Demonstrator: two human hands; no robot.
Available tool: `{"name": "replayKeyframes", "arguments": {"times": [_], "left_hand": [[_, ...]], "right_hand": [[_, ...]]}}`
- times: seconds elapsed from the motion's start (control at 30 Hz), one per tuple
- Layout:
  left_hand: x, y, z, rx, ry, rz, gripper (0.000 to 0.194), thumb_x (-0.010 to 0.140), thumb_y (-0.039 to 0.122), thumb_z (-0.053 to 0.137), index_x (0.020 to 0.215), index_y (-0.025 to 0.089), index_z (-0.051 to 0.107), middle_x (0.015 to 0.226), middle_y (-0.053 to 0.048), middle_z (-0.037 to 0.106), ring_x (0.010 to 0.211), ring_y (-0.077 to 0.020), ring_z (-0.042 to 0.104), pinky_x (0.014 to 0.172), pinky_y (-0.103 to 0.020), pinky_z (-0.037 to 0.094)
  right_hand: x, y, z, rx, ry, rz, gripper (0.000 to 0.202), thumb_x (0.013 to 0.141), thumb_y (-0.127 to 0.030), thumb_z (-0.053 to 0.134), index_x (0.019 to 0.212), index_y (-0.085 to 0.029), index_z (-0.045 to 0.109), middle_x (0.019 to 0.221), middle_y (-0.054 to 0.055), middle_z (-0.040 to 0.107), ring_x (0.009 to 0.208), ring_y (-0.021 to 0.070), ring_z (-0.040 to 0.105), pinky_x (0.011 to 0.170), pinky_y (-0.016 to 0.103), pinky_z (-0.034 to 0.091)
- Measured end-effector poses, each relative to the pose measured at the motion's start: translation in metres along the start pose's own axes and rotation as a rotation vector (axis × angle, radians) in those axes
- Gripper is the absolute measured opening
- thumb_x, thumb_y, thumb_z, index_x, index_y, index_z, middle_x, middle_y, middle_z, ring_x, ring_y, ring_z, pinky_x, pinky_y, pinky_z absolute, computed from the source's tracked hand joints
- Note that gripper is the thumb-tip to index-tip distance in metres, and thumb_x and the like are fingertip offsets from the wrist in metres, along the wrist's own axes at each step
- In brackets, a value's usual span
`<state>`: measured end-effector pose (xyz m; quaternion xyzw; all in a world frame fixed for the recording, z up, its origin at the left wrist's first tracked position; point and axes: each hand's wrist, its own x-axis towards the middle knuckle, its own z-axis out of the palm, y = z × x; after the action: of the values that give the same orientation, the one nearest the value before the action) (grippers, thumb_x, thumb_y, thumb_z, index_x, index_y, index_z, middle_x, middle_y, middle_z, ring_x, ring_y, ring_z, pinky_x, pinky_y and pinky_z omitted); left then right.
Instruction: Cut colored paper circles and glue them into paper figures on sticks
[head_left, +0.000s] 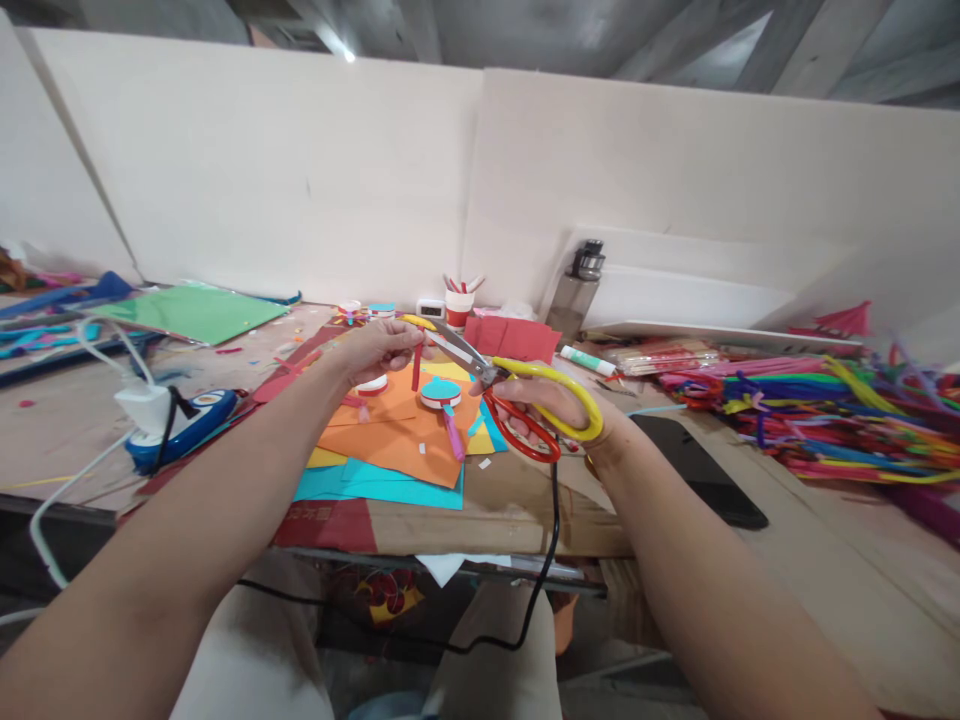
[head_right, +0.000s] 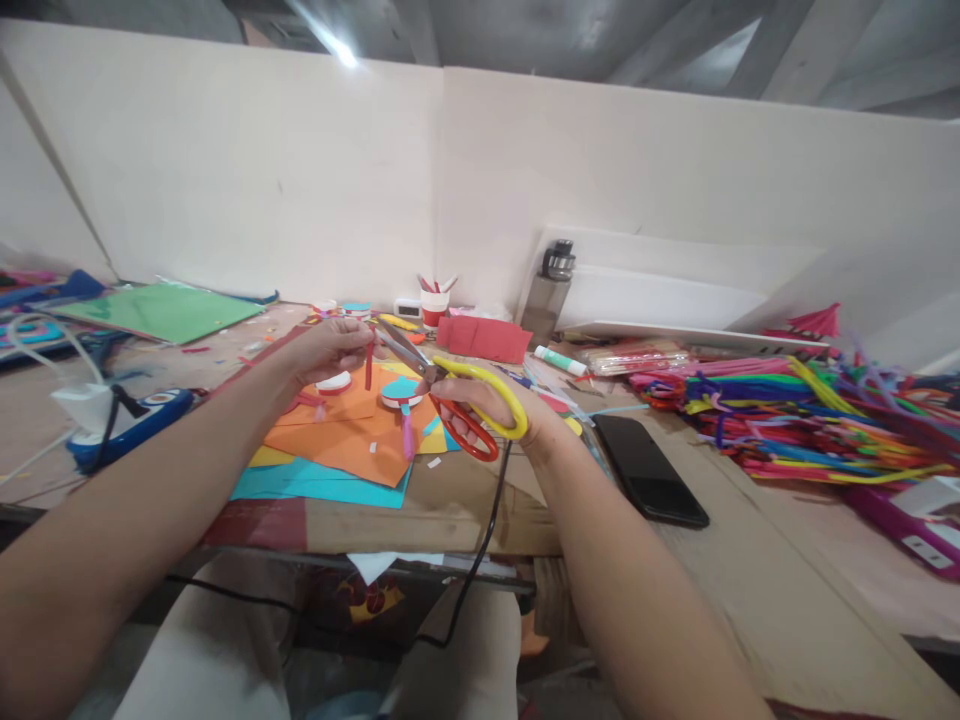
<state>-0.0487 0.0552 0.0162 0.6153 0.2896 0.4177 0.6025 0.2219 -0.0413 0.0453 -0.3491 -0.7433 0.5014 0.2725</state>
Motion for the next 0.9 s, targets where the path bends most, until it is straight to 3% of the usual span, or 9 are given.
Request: {"name": "replayKeyframes", "arguments": {"times": [0.77, 0.9], "left_hand": [[-0.0020, 0.0029, 0.0048, 0.118, -0.077, 0.007, 0.033, 0.066, 0.039, 0.079, 0.065, 0.011, 0.062, 0.070, -0.007, 0.069, 0.039, -0.0015, 0.039, 0.038, -0.018, 0.021], [-0.0033, 0.0053, 0.0068, 0.147, -0.060, 0.025, 0.031, 0.067, 0.037, 0.079, 0.065, 0.011, 0.064, 0.065, -0.006, 0.067, 0.038, -0.0016, 0.040, 0.038, -0.017, 0.021]], "right_hand": [[-0.0006, 0.0022, 0.0069, -0.001, 0.022, 0.017, 0.026, 0.088, -0.041, 0.053, 0.092, -0.016, 0.063, 0.057, -0.003, 0.058, 0.045, 0.0106, 0.049, 0.042, 0.022, 0.036], [0.0045, 0.0061, 0.0082, -0.033, 0.054, -0.063, 0.023, 0.086, -0.038, 0.056, 0.094, -0.017, 0.064, 0.068, -0.001, 0.062, 0.058, 0.0124, 0.055, 0.053, 0.023, 0.042]]}}
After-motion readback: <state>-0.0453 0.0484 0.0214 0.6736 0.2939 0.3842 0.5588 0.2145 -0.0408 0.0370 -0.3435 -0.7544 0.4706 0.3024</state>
